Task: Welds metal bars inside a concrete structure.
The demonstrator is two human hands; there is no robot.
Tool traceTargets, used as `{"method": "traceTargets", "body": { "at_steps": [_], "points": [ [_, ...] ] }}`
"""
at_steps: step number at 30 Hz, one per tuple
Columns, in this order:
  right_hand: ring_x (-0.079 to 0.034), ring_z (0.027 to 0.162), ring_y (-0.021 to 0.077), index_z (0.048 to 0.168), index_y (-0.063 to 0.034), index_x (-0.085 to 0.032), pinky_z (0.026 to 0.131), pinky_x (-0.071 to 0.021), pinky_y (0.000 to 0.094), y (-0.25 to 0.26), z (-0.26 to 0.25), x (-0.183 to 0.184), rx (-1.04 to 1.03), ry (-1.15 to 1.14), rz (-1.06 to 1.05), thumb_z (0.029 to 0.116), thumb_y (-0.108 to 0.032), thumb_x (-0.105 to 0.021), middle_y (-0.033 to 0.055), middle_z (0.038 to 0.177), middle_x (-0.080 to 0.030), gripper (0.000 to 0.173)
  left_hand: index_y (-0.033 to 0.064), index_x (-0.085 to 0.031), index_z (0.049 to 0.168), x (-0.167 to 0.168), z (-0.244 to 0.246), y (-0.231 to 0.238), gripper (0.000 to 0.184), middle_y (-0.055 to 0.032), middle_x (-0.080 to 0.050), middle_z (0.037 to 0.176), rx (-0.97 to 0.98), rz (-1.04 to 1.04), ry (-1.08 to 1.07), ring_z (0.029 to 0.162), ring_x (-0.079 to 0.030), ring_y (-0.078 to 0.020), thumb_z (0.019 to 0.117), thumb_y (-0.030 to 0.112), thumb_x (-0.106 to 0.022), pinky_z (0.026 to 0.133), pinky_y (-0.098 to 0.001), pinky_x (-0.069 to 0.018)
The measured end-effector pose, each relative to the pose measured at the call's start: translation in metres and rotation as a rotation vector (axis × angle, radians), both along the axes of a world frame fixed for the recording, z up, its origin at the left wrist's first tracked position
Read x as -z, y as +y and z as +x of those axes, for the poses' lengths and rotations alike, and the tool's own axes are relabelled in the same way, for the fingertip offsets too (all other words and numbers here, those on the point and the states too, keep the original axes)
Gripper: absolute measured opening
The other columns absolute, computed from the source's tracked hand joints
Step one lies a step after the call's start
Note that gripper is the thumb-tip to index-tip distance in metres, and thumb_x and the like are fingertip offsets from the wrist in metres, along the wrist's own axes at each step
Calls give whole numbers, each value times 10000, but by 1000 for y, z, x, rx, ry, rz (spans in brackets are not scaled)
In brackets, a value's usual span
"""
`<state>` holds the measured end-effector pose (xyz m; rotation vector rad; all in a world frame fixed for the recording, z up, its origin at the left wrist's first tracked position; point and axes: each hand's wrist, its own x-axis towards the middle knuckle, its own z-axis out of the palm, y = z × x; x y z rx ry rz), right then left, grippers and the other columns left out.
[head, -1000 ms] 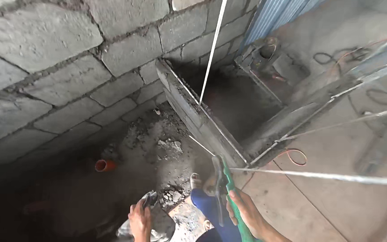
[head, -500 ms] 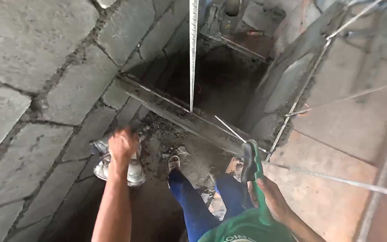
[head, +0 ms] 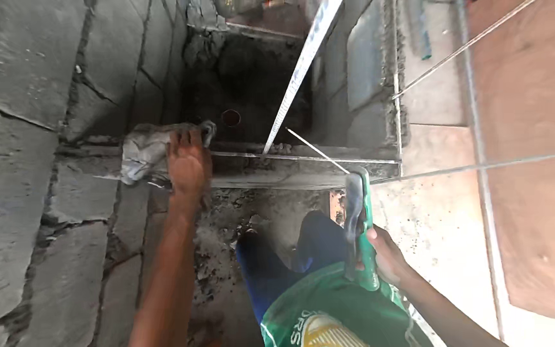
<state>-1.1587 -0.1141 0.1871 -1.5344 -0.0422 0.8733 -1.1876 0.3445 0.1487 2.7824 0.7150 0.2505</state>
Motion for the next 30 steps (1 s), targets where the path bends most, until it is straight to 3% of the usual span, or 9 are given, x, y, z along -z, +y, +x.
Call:
{"method": "traceTargets", "body": {
  "at_steps": [3,7,9,14,18,24,30],
  "points": [
    [-637,531,95,1103,-192,-620,458,-562,275,-12,-1,44,-26,-79,93,882,-732,-592,-28,731,-682,585,40,-614,1344,38,-3,3,413,-242,-637,1294,97,66,-30,1254,-553,-489,975,225,-588,1010,-688,-430],
    [-664,627,30,1156,-260,-669,544,-577,212,-33,-1,122,-100,-204,243,966,-648,-547,-86,793,-705,448,-3,-584,1365,42,-3,4,486,-319,-607,1323,49,93,36,1297,-517,-557,1006,316,-508,1045,-755,-378],
    [-665,667,0,1207,-284,-669,577,-577,185,-35,0,156,-129,-251,312,984,-615,-543,-112,834,-709,419,2,-591,1347,44,-5,-1,495,-326,-612,1299,19,154,31,1250,-546,-568,1005,337,-466,978,-773,-404],
    [-639,570,48,1206,-243,-644,494,-570,232,-38,3,209,-217,-296,343,985,-624,-540,-67,754,-667,452,-13,-592,1302,53,-6,-9,538,-378,-606,1231,-80,253,-14,1157,-572,-618,971,379,-427,887,-818,-390],
    [-631,542,95,1140,-190,-632,470,-568,264,-37,1,220,-187,-264,352,977,-632,-542,-27,719,-646,479,-10,-610,1232,56,-2,-8,524,-371,-624,1164,-97,286,-66,1130,-581,-612,967,395,-410,869,-815,-395],
    [-610,488,128,1069,-168,-620,445,-565,296,-30,3,212,-164,-201,354,950,-673,-541,3,668,-626,526,-3,-624,1235,57,2,-8,535,-352,-642,1169,-112,295,-74,1152,-594,-582,968,395,-387,908,-789,-406],
    [-611,493,152,1068,-149,-602,444,-562,304,-28,-5,213,-177,-194,346,945,-691,-529,20,667,-621,560,31,-637,1202,63,-2,-9,501,-321,-655,1142,-131,301,-111,1113,-611,-558,969,404,-396,878,-777,-415]
  ]
}}
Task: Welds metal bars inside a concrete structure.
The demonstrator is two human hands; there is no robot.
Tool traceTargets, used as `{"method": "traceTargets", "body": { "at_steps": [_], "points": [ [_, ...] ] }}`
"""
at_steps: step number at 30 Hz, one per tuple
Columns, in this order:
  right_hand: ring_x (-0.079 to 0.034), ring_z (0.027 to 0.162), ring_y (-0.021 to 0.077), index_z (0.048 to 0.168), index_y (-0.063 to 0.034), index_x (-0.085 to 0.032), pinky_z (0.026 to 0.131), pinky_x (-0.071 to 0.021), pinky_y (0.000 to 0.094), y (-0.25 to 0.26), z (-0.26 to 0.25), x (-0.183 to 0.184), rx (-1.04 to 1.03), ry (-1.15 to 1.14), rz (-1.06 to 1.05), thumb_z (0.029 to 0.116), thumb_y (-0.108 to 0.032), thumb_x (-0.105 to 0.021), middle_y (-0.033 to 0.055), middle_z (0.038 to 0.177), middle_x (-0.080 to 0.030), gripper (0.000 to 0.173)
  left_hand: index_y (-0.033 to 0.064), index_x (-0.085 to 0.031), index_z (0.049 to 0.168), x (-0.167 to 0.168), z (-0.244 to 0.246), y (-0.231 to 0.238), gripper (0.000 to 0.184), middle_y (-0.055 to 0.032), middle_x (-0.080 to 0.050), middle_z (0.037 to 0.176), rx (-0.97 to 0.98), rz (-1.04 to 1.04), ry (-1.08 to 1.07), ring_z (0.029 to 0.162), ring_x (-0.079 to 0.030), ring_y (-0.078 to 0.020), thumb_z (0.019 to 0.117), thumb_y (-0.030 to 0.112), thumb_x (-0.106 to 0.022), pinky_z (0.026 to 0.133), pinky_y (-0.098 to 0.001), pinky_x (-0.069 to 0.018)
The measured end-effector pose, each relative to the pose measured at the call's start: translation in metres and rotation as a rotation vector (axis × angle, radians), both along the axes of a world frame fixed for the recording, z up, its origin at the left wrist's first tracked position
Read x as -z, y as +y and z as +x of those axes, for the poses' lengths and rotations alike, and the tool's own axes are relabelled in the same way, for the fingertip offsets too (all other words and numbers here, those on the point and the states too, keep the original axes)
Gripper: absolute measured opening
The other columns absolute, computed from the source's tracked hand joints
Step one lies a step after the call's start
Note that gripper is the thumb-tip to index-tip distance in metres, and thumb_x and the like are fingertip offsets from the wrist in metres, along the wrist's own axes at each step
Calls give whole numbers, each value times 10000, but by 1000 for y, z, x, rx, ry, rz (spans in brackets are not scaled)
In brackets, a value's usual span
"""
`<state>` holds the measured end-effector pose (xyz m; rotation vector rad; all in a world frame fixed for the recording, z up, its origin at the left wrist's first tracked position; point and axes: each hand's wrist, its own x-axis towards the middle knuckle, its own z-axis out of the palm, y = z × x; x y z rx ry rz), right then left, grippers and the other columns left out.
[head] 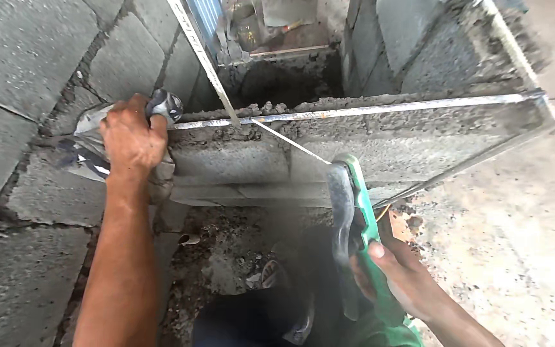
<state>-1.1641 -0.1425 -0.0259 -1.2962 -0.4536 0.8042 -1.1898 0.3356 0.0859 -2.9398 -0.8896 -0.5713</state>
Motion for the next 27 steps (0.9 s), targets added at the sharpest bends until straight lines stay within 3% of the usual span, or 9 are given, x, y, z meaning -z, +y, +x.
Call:
{"method": "traceTargets", "body": {
  "at_steps": [5,11,21,27],
  "points": [
    [-604,492,168,1070,-128,-598,434,-551,313,-2,-5,-6,-17,-12,-14,939,-710,-523,42,684,-624,601,14,-633,1199,-4,-1,1,507,-339,-650,1135,7,-7,33,1111,-612,-572,975,402,-398,862,-789,-423],
    [-601,493,172,1083,-110,-603,432,-547,314,7,-12,-9,3,-16,-46,923,-742,-512,48,695,-627,658,17,-602,1289,-3,-7,-7,519,-347,-631,1221,-3,-4,60,1162,-595,-579,994,390,-395,894,-801,-419],
    [-591,478,179,1080,-105,-593,421,-539,313,23,-16,1,39,24,-47,926,-745,-511,57,682,-617,664,62,-637,1221,17,-4,1,492,-278,-670,1154,-21,65,-83,1121,-638,-501,971,399,-381,856,-737,-454],
    [-589,473,175,1081,-106,-598,420,-538,314,29,-18,7,30,24,-39,932,-738,-508,50,679,-623,655,62,-649,1206,17,-6,5,487,-269,-678,1130,12,37,-111,1088,-644,-504,978,390,-370,840,-741,-449]
  ]
}}
